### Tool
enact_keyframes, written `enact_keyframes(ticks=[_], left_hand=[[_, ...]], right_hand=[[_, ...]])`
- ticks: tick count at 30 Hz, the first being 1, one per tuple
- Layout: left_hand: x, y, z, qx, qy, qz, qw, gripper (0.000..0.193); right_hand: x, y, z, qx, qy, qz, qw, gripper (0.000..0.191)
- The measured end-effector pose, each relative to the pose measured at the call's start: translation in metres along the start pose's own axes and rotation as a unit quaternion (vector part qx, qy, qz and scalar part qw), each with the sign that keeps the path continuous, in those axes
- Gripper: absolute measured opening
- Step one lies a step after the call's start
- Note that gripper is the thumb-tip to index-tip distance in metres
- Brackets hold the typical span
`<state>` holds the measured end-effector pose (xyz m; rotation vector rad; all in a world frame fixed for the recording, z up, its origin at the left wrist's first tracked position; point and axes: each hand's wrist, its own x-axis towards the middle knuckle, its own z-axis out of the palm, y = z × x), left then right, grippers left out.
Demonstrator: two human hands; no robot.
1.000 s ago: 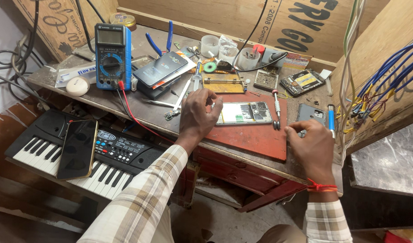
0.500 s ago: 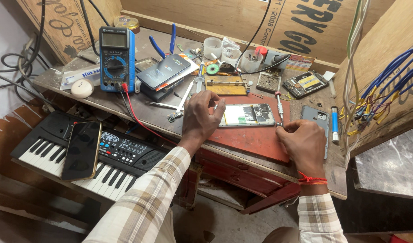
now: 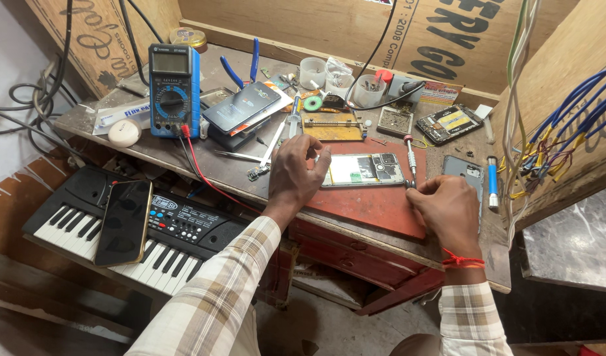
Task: The person uses a screwdriver to remove screws from a disassembled smartphone on a workbench. They then handle a small black component, placing it on the phone's back cover and later on the phone chassis. The person continues to manipulate the phone and its parts throughout the clip.
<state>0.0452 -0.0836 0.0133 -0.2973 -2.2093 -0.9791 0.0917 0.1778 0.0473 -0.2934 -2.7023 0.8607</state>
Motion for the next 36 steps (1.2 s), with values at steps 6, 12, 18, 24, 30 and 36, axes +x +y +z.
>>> enact_keyframes(ticks=[6,12,18,24,30,36], left_hand=[[0.0,0.0,-0.001,-0.003,0.003,0.0,1.0,0.018],[0.0,0.002,-0.002,-0.006,0.002,0.0,1.0,0.017],[0.003,0.003,-0.005,-0.003,-0.001,-0.011,1.0,0.019],[0.0,0.002,-0.002,-0.006,-0.004,-0.007,1.0,0.017],[0.002,0.002,-0.002,-0.005,-0.004,-0.013,1.0,0.017],[0.001,0.002,-0.003,-0.007,-0.003,-0.006,1.0,0.019]], right_hand=[[0.003,0.01,0.001,-0.007,-0.008,-0.032,0.999,0.026],[0.006,0.019,0.007,-0.029,-0.022,-0.045,0.998,0.025],[0.014,0.04,-0.014,-0.013,0.042,-0.078,0.996,0.022],[0.021,0.058,-0.021,-0.065,0.095,-0.12,0.986,0.017],[0.009,0.046,-0.027,-0.028,0.088,-0.081,0.992,0.019],[0.003,0.022,-0.021,-0.009,0.051,-0.156,0.986,0.016]])
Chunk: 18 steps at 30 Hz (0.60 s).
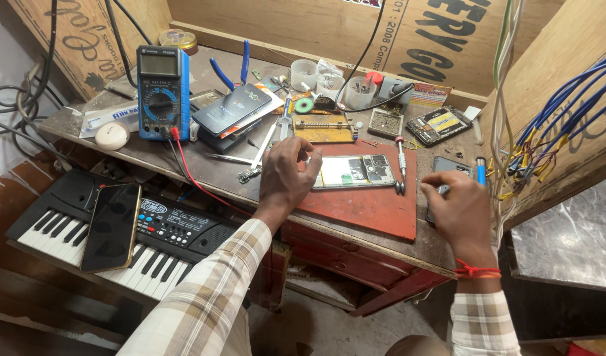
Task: The person uses a screwdriver to remove screws from a disassembled smartphone on a workbench. They then handle a small black component, placing it on the phone's back cover and later on the phone chassis. The person continues to manipulate the phone and its parts throughout the clip.
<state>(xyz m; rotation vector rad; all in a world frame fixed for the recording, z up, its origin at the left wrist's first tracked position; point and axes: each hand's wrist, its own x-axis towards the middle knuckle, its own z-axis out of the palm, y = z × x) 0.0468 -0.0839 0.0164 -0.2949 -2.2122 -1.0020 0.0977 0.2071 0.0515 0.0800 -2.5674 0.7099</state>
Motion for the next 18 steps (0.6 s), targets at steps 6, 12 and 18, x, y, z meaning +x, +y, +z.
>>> enact_keyframes(ticks=[6,12,18], left_hand=[[0.0,0.001,0.0,0.0,0.002,-0.008,1.0,0.019],[0.0,0.002,0.0,-0.003,0.001,-0.004,1.0,0.019],[-0.001,0.001,0.001,-0.002,-0.001,-0.008,1.0,0.02]], right_hand=[[0.013,-0.011,0.013,-0.005,-0.064,-0.037,0.997,0.023],[0.011,-0.018,0.014,-0.029,-0.1,0.004,0.995,0.026],[0.009,-0.024,0.013,-0.039,-0.112,0.024,0.993,0.029]])
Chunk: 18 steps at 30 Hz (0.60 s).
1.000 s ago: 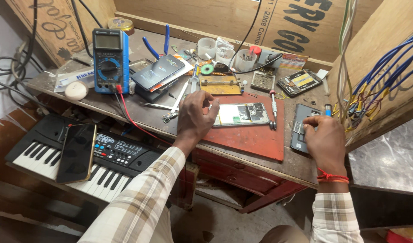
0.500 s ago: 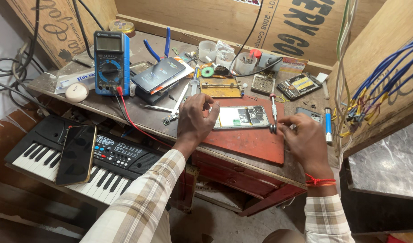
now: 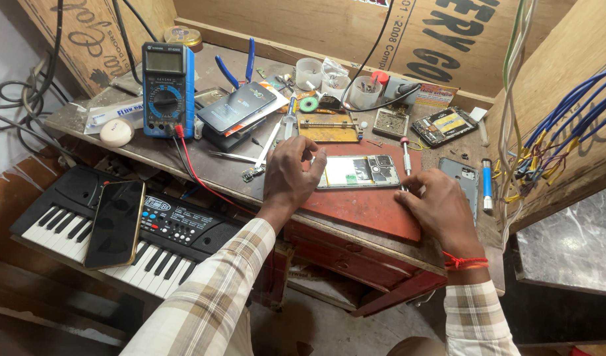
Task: The person uses a screwdriver to remove screws from a disassembled smartphone on a workbench. They then handle a small black component, placing it on the phone's back cover and later on the phone chassis. The person continues to manipulate the phone and its parts throughout the clip.
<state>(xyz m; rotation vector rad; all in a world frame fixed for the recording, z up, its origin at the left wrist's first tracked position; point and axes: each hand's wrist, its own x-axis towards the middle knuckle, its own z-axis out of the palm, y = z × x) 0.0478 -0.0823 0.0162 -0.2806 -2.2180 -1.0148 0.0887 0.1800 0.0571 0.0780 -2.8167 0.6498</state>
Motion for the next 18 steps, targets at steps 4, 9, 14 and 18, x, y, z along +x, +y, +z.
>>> enact_keyframes(ticks=[4,9,14,18], left_hand=[[0.0011,-0.0002,0.0,0.006,-0.007,-0.011,1.0,0.02],[0.0001,-0.0017,0.0004,0.003,0.003,0.002,1.0,0.02],[0.0008,-0.0012,0.0008,0.002,0.005,0.001,1.0,0.019],[0.001,-0.0008,0.0002,0.0,0.001,-0.006,1.0,0.02]], right_hand=[[-0.0025,-0.0031,-0.0037,0.015,-0.021,0.01,1.0,0.031],[-0.0047,-0.006,-0.0025,0.027,-0.006,0.017,0.999,0.029],[-0.0046,-0.0089,0.0004,-0.001,0.01,0.017,1.0,0.024],[-0.0037,-0.0067,0.0021,-0.023,0.016,-0.004,1.0,0.021]])
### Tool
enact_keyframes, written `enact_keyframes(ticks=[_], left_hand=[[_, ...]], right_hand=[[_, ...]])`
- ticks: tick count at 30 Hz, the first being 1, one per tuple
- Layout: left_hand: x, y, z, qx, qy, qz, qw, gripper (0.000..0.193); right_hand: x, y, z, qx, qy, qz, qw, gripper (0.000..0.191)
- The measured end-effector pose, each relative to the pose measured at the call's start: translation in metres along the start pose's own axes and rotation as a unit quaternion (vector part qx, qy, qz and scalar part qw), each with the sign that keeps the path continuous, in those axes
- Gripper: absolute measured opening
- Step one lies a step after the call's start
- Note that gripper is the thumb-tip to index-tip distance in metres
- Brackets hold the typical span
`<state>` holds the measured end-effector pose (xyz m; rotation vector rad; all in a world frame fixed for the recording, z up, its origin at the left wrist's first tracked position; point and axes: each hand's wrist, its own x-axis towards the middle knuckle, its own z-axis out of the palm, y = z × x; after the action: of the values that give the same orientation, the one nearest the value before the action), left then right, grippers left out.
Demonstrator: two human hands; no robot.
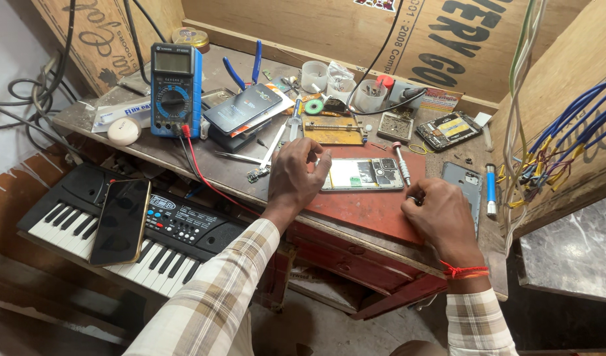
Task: The person uses a screwdriver to remove screws from a disassembled smartphone on a workbench. They then handle a small black component, placing it on the phone's back cover and later on the phone chassis. The person continues to manipulate the phone and its parts throughout the clip.
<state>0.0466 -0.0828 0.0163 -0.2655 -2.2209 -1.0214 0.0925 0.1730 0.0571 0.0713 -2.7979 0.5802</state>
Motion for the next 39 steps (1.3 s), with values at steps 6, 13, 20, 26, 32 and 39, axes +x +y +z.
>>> enact_keyframes(ticks=[6,13,20,26,32,39], left_hand=[[-0.001,0.0,0.0,0.001,0.006,0.009,1.0,0.02],[0.0,0.0,0.002,-0.002,0.002,0.005,1.0,0.019],[-0.001,0.0,0.001,0.002,0.004,0.008,1.0,0.02],[0.0,0.0,0.001,0.004,0.002,0.004,1.0,0.02],[-0.001,-0.001,0.002,0.005,0.003,0.004,1.0,0.02],[-0.001,0.0,0.002,0.005,0.001,0.004,1.0,0.019]], right_hand=[[0.005,0.008,0.003,-0.001,-0.005,0.001,1.0,0.025],[0.007,0.008,0.0,-0.011,-0.059,0.08,0.995,0.03],[0.005,0.012,0.001,0.012,-0.014,-0.005,1.0,0.024],[0.004,0.016,0.001,0.052,0.008,-0.026,0.998,0.024],[0.015,0.014,0.0,0.109,0.062,-0.043,0.991,0.02],[0.063,-0.003,0.019,0.208,0.08,-0.072,0.972,0.016]])
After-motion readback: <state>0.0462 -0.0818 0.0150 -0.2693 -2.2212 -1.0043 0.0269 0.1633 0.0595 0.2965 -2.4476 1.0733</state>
